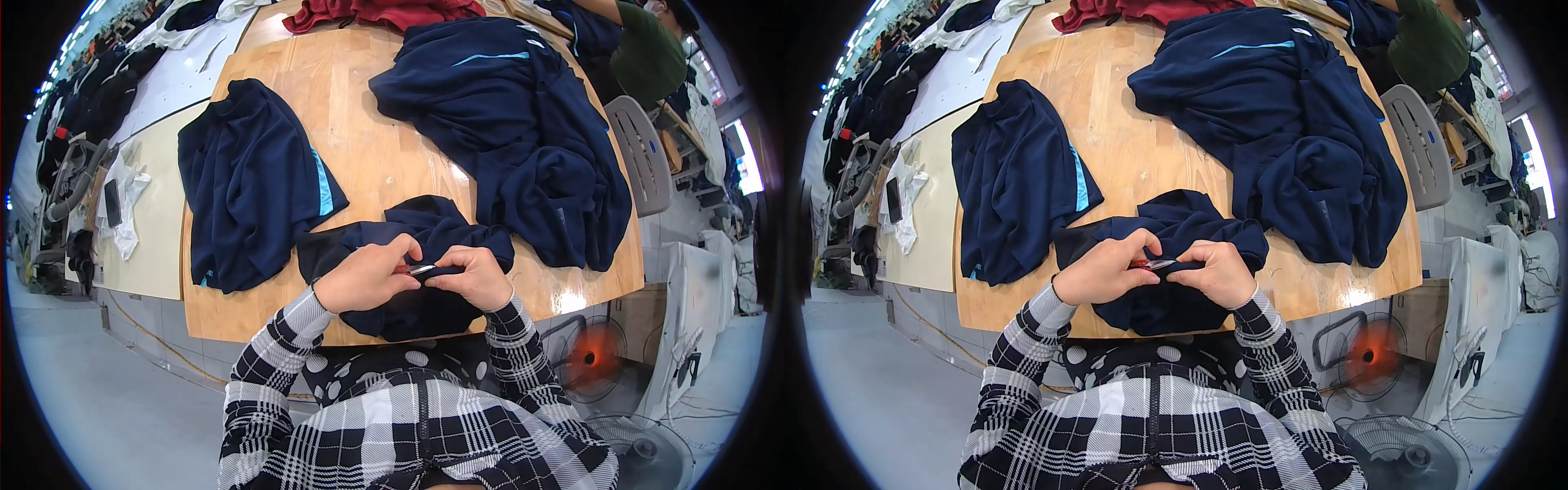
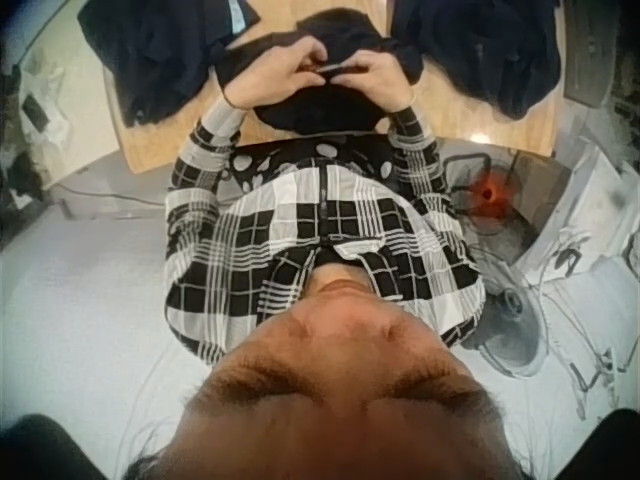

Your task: Trim loose threads from blue garments using small thread snips.

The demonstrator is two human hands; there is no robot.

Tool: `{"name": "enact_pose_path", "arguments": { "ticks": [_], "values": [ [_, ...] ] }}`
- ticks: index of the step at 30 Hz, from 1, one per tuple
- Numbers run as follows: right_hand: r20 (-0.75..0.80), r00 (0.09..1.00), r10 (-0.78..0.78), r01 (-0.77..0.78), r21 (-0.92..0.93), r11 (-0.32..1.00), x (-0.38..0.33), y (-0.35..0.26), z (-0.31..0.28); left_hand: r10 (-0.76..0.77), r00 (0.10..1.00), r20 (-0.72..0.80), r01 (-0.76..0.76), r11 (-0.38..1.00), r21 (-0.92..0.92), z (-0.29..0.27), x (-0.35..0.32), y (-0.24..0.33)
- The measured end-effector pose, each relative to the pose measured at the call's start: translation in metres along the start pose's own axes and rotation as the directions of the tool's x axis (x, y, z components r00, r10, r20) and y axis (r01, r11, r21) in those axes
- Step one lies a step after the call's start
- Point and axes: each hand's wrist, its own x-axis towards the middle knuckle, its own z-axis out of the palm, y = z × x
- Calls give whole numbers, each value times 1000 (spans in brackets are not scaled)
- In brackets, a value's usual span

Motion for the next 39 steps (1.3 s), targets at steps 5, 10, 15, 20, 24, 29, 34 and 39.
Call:
{"name": "enact_pose_path", "arguments": {
  "ticks": [5,10,15,20,24,29,34,39],
  "values": [
    [11,1000,15,-16,63,998,1,4,-1,-5,999,-35,3,999,-37,7,1,-1],
    [52,985,166,-173,385,907,7,12,-10,-92,943,-319,0,961,-277,17,1,1],
    [181,967,181,-253,556,792,12,15,-15,-26,970,-240,-83,898,-433,36,9,-16],
    [124,965,-231,240,-69,968,-1,5,-17,-226,974,4,128,534,-836,21,0,-19],
    [4,977,-213,211,-149,966,-6,7,-16,-100,993,-68,21,696,-717,26,-3,-19],
    [-248,919,-307,280,-137,950,-10,14,-6,-122,992,-42,70,782,-619,21,-8,-11],
    [-307,915,-260,250,-73,966,-11,25,4,-112,983,-148,7,821,-571,32,-4,-23],
    [-215,941,-262,259,-41,965,-11,20,6,-122,965,-233,-35,818,-574,37,-3,-28]
  ]
}}
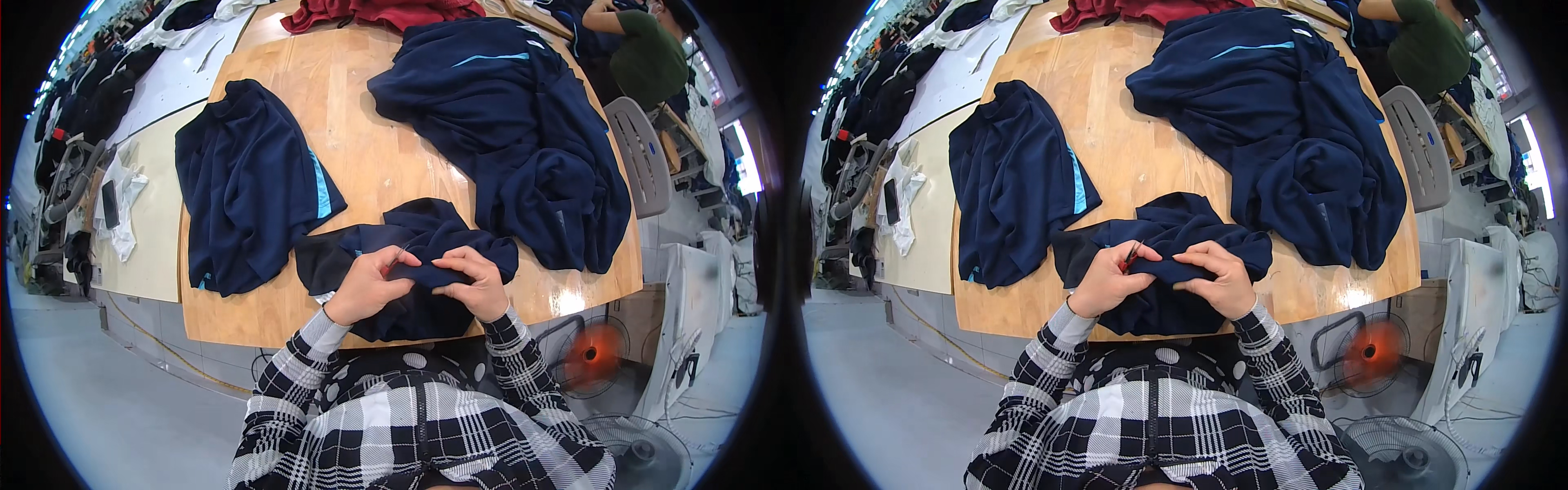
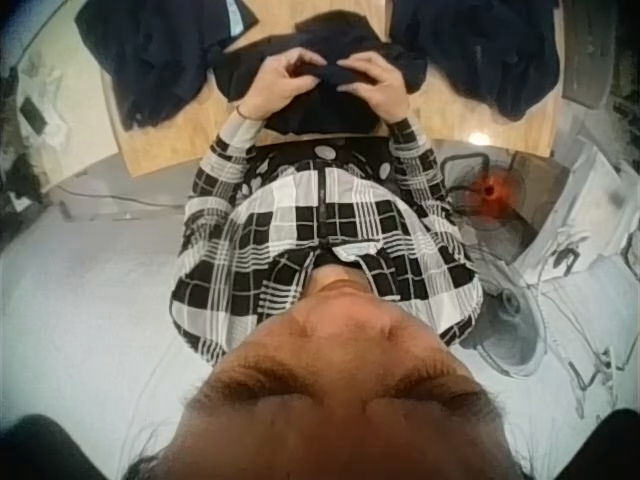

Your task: Trim loose threads from blue garments using small thread snips.

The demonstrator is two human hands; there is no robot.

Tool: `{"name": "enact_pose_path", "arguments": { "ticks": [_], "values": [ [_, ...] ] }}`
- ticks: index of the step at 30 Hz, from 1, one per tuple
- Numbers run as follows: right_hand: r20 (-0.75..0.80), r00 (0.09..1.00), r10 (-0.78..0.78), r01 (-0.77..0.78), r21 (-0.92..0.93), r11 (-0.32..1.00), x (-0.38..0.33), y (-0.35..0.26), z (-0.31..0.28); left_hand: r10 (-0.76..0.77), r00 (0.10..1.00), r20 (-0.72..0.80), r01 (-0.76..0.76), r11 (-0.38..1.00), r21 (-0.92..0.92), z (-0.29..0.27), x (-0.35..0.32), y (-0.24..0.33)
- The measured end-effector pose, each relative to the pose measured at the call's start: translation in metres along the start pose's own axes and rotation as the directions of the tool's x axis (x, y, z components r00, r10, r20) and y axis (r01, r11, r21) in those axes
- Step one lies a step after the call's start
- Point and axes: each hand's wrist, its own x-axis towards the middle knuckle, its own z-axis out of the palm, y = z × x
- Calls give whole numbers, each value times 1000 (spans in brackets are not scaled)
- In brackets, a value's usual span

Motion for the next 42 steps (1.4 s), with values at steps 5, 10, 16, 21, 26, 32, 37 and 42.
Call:
{"name": "enact_pose_path", "arguments": {
  "ticks": [5,10,16,21,26,32,37,42],
  "values": [
    [86,996,6,-10,43,999,1,-8,3,54,998,-25,-53,998,37,3,0,-2],
    [33,999,1,-3,58,998,-3,0,8,34,999,-17,-34,999,-20,5,0,-2],
    [11,999,-38,37,27,999,-6,3,10,-122,992,46,128,974,-185,2,0,0],
    [15,998,-60,60,5,998,-7,3,8,-221,960,170,254,945,-207,-2,1,2],
    [82,996,-45,47,-30,998,-6,-2,4,114,992,48,-116,993,33,-4,3,0],
    [155,987,-30,44,-92,995,-2,-9,2,444,891,99,-401,665,629,15,1,15],
    [134,991,-27,32,-35,999,-1,-6,2,323,947,8,-285,824,490,16,7,7],
    [150,989,-5,13,-51,999,-1,-6,1,8,1000,27,-14,976,218,8,11,9]
  ]
}}
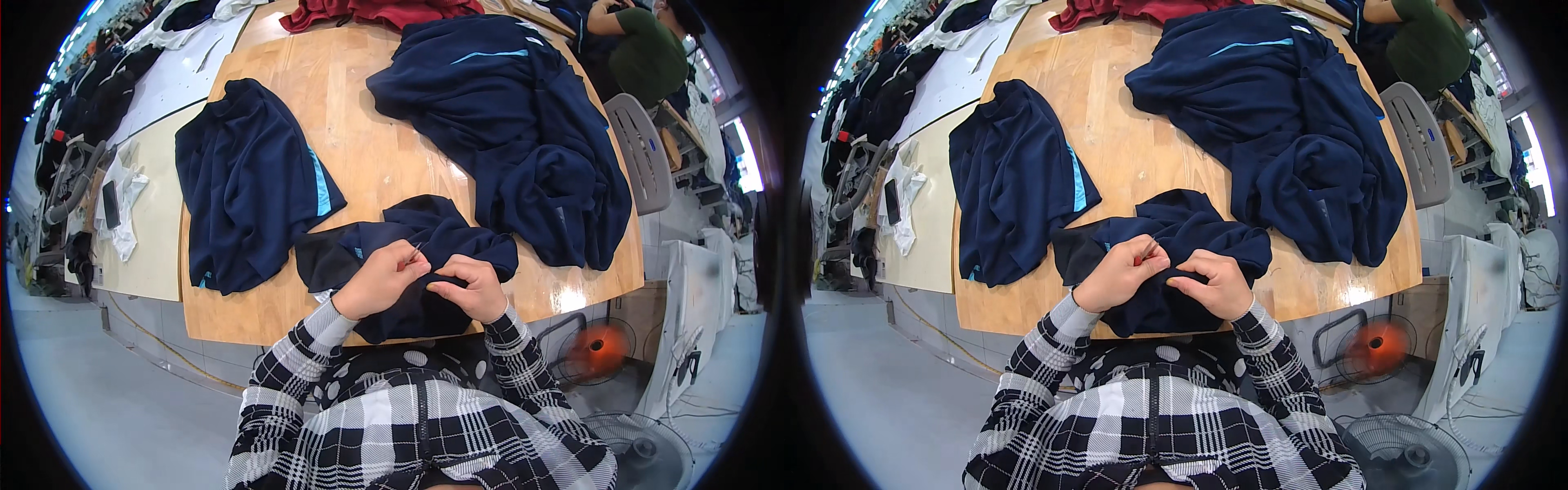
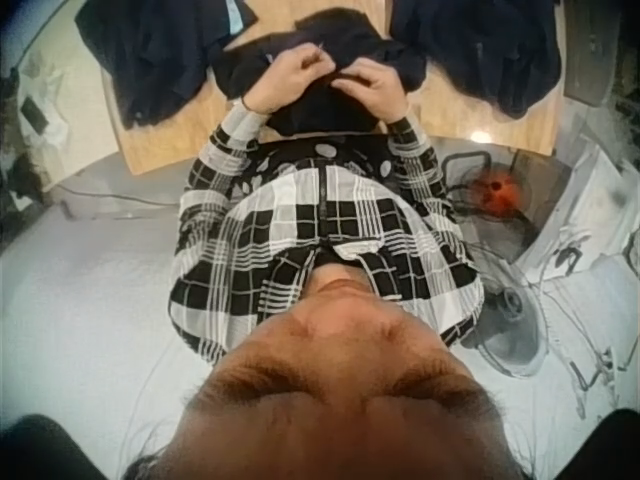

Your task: Trim loose threads from blue garments using small thread snips.

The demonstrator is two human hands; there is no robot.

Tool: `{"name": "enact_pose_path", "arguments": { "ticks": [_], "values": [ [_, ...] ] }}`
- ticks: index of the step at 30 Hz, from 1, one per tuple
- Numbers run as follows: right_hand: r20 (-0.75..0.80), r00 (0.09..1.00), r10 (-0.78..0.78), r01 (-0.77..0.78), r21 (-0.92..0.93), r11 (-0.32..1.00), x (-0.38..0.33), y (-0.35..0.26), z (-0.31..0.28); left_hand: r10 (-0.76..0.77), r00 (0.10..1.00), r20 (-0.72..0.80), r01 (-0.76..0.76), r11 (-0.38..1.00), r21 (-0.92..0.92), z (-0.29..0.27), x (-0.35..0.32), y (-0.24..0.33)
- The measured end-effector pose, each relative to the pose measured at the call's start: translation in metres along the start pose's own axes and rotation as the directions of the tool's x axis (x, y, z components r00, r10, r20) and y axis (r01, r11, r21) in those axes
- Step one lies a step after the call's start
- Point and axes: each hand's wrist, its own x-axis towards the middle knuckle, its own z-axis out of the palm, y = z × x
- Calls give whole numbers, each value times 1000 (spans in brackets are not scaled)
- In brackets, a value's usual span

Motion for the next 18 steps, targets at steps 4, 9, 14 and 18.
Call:
{"name": "enact_pose_path", "arguments": {
  "ticks": [4,9,14,18],
  "values": [
    [5,1000,9,-9,14,1000,0,1,0,-136,988,72,145,979,-142,-4,1,1],
    [8,1000,0,0,27,1000,1,1,1,-210,971,119,232,947,-223,-5,0,0],
    [14,997,72,-74,113,991,6,-8,3,23,1000,-16,-24,997,-72,-2,-2,-16],
    [-15,999,49,-45,202,978,5,3,5,224,970,-92,-209,967,149,8,-5,-1]
  ]
}}
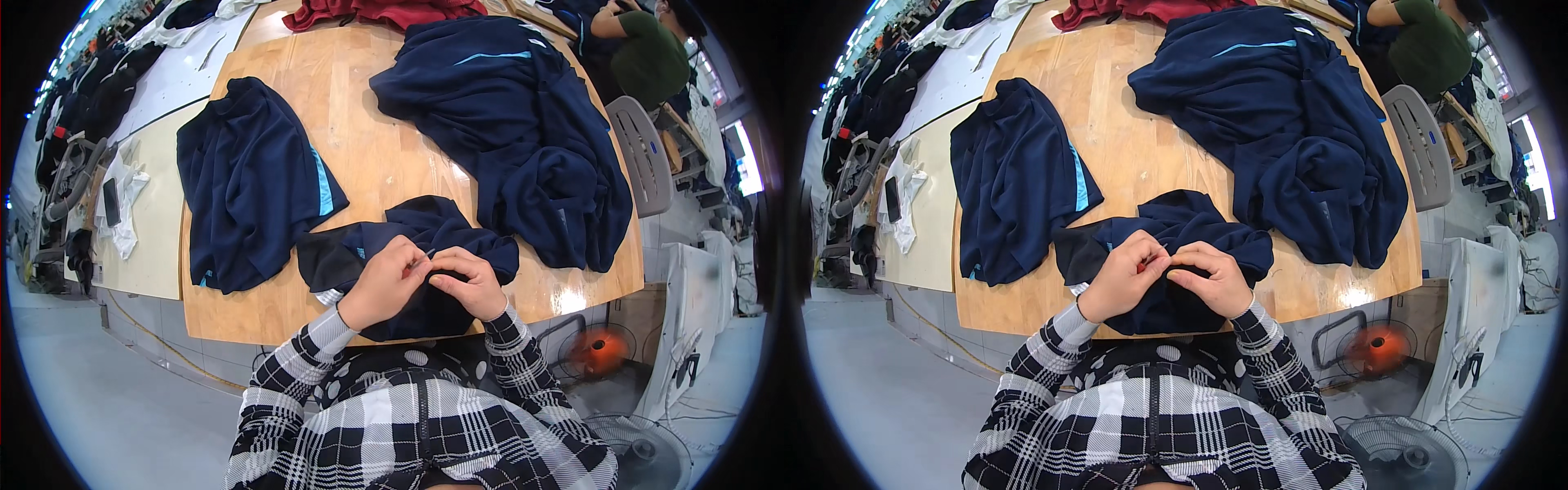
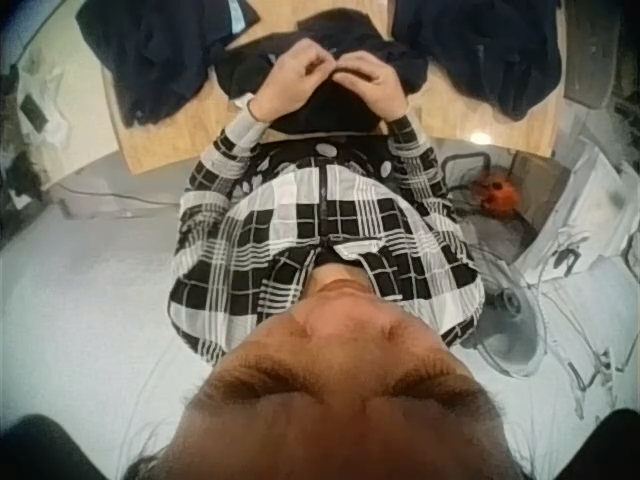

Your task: Trim loose threads from blue garments using small thread snips.

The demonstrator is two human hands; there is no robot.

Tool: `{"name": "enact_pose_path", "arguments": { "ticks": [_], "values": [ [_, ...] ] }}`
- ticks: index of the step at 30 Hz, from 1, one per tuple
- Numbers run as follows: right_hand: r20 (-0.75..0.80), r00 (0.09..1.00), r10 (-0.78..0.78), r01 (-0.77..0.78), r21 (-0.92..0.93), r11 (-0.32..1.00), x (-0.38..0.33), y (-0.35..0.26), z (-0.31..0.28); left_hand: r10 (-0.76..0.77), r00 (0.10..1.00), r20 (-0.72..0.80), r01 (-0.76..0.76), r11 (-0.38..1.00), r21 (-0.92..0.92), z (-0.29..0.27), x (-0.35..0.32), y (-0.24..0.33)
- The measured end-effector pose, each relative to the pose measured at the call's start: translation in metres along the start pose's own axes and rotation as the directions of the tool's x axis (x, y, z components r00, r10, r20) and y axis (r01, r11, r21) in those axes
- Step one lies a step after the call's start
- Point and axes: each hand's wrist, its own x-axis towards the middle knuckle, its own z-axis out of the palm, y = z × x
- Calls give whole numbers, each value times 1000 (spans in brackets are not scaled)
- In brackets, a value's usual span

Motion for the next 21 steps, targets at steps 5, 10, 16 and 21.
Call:
{"name": "enact_pose_path", "arguments": {
  "ticks": [5,10,16,21],
  "values": [
    [-30,998,54,-53,47,997,2,2,3,142,986,-88,-122,971,206,10,-7,6],
    [-73,997,10,-12,-26,1000,3,5,5,141,980,-137,-102,961,257,9,-7,5],
    [-110,992,66,-62,41,997,1,8,5,-64,987,149,25,966,256,-33,-8,17],
    [-89,986,143,-129,149,980,2,8,7,-224,948,225,157,946,282,-39,-9,27]
  ]
}}
